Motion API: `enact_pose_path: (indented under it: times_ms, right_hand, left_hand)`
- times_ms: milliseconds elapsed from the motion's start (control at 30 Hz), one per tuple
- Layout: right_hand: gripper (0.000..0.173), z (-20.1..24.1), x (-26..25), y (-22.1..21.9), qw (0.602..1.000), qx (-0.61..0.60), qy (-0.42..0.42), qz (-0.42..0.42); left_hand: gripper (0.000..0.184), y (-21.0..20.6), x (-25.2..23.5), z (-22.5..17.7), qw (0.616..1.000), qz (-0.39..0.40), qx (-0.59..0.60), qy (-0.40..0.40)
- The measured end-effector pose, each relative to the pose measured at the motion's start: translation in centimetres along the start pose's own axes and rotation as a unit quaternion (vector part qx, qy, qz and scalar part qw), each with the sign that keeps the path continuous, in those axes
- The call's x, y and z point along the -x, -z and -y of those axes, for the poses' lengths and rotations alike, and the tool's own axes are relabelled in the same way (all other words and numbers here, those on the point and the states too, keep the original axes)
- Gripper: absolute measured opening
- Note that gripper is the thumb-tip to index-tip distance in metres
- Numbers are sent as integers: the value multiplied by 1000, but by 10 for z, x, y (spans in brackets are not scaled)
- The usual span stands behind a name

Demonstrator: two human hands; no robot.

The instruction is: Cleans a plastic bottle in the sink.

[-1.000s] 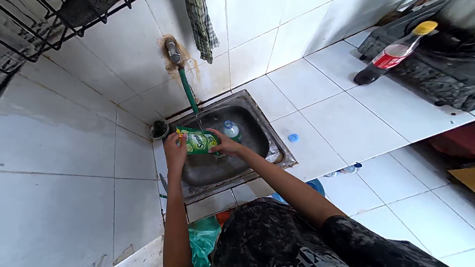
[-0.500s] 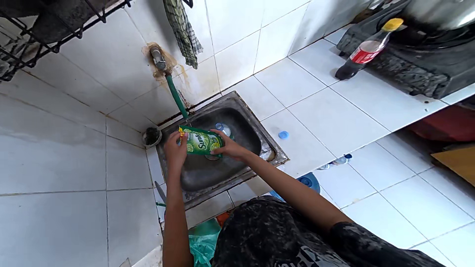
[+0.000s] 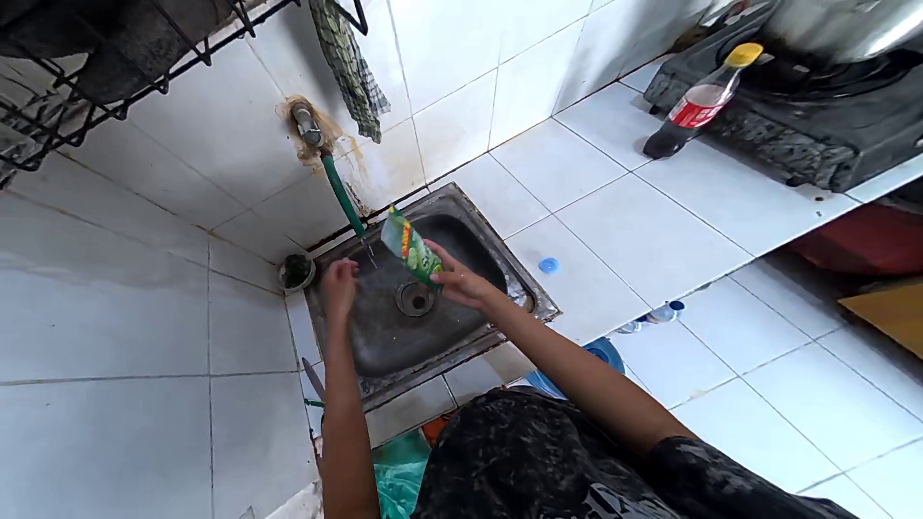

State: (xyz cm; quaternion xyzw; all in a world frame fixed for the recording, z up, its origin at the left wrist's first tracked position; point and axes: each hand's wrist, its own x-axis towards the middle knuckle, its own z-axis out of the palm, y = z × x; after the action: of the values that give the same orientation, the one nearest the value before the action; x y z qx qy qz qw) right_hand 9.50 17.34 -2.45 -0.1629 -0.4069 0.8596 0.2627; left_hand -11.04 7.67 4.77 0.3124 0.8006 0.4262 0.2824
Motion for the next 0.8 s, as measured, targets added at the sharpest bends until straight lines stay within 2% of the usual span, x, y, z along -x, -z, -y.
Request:
enact_pose_path:
  times_ms: [67,133,233,300,367,433,533,600,800]
  right_hand:
    - [81,7,3,16,999,3,16,-28]
    - [82,13,4,29,998,0,28,-51]
    - [82,18,10,41,996,4,34,-78]
    - [84,18,13,45,995,5,33,-90]
    - [86,16,15,46,995,1,30,-95]
    - [86,14,17,45,995,-2,25,-95]
    - [89,10,18,45,995,-9,24,-92]
    - [89,9,17,45,995,-8,24,-93]
    - [82,11,14,42,995,-4,20,-97]
  left_hand:
    - [40,-24,-24,10,995,79,-57,37]
    - [49,-43,-43,13,985,125,-109,48]
    - [57,-55,-54,-12,971,167,-156,63]
    - [52,-55,-59,-25,967,193,-154,63]
    - [37,-49,-64,-33,968,202,-138,55]
    - [33,-43,-68,-37,970,195,-134,46]
    - [48,-47,-75,-33,981,150,-111,47]
    - [50,-52,-75,-33,986,136,-82,53]
    - [42,-51,-75,-18,988,116,-82,-57]
